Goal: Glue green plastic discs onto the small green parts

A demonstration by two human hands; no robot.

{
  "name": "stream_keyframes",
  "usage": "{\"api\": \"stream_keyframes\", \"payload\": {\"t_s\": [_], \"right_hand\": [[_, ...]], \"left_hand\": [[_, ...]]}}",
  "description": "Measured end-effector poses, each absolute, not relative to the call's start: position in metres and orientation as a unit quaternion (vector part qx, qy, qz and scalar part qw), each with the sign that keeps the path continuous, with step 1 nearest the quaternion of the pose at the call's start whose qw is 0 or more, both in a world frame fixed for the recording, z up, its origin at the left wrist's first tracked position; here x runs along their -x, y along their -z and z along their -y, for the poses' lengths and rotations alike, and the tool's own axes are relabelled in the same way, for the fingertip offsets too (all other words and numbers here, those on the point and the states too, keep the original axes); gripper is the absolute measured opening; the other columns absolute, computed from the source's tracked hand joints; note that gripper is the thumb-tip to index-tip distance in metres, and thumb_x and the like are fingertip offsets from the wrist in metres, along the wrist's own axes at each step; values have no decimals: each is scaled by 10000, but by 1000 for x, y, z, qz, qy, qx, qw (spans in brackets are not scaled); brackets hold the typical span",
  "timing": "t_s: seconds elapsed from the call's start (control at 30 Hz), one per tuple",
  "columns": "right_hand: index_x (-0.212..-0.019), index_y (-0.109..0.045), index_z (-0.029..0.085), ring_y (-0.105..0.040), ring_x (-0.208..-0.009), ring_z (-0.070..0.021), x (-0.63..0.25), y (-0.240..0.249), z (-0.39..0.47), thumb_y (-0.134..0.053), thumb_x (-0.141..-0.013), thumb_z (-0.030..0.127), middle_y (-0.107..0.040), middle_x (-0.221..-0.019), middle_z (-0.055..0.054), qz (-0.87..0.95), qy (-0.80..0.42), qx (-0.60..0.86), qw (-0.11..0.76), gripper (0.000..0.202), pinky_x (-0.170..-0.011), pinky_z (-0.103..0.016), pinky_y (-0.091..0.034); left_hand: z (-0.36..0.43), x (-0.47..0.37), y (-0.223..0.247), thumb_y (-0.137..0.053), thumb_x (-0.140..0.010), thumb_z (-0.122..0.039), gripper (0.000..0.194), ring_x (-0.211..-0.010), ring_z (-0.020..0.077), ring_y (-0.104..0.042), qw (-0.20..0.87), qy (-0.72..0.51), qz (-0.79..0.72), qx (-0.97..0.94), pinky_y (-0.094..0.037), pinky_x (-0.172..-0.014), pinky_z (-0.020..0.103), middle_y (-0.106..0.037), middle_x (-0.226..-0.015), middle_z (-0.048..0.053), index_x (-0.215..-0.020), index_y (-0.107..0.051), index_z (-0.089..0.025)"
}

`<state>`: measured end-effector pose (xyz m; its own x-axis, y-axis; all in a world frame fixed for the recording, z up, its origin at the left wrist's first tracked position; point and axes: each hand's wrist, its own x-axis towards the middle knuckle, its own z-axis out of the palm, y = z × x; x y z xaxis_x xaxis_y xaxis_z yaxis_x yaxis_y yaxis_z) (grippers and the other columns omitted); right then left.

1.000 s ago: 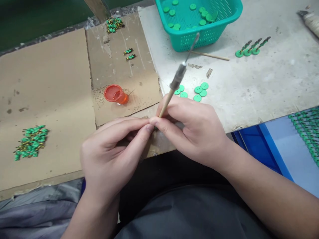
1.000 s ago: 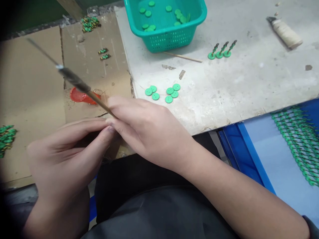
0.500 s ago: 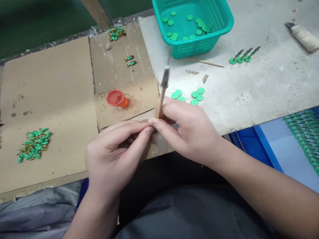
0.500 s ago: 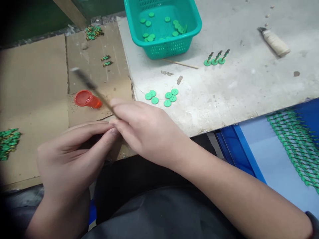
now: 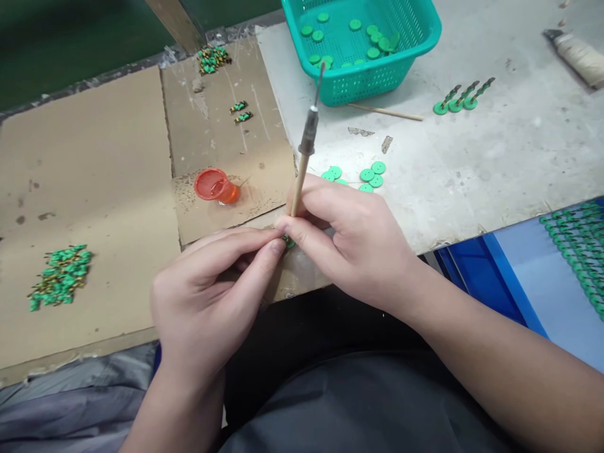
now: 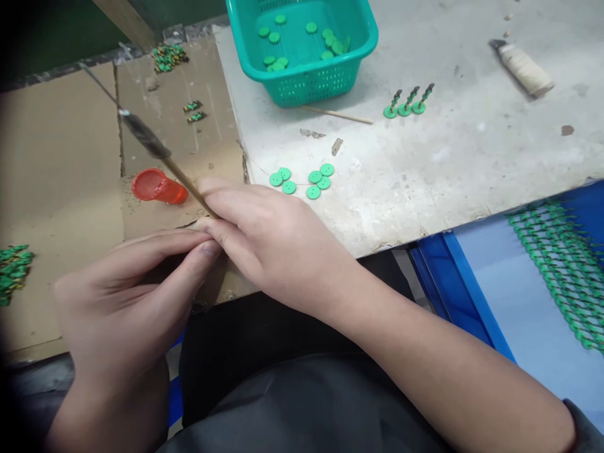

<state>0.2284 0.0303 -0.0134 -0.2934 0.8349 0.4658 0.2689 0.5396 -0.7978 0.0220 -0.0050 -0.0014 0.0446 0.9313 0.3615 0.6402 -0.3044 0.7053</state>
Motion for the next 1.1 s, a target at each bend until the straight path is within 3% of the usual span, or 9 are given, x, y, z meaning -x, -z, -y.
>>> {"api": "stream_keyframes", "payload": {"t_s": [0.47, 0.73, 0.9, 1.1], "right_hand": [[-1038, -657, 233, -726, -1005, -188, -225, 15, -32, -540, -1203, 177, -768, -1064, -16, 767, -304, 341, 450, 210, -937, -320, -594], [-1064, -732, 231, -819, -902, -182, -248, -4, -3, -698, -1174, 257, -771, -997, -18, 592, -342, 464, 563, 117, -851, -308, -697], [-1009, -774, 228, -859, -840, -170, -284, -3, 15, -766, -1146, 305, -824, -957, -21, 568, -371, 501, 537, 158, -802, -251, -728], [-972, -785, 229, -859, -794, -185, -295, 10, 19, -763, -1153, 455, -831, -912, -44, 555, -412, 495, 526, 291, -763, -249, -737]], "left_hand": [[4, -22, 2, -879, -996, -234, 131, -912, 155, -846, 185, -402, -553, -706, -662, -816, 240, -911, -1033, -33, -1039, -946, -338], [5, -18, -12, -876, -950, -254, 85, -816, 149, -839, 304, -440, -580, -615, -666, -737, 202, -913, -993, 0, -962, -943, -304], [9, -15, -38, -851, -901, -242, 88, -753, 163, -826, 419, -454, -545, -567, -666, -688, 204, -879, -867, 19, -879, -929, -276], [8, -23, -62, -899, -901, -349, 125, -632, 144, -746, 530, -439, -496, -530, -612, -597, 197, -815, -747, 42, -840, -917, -242]]}}
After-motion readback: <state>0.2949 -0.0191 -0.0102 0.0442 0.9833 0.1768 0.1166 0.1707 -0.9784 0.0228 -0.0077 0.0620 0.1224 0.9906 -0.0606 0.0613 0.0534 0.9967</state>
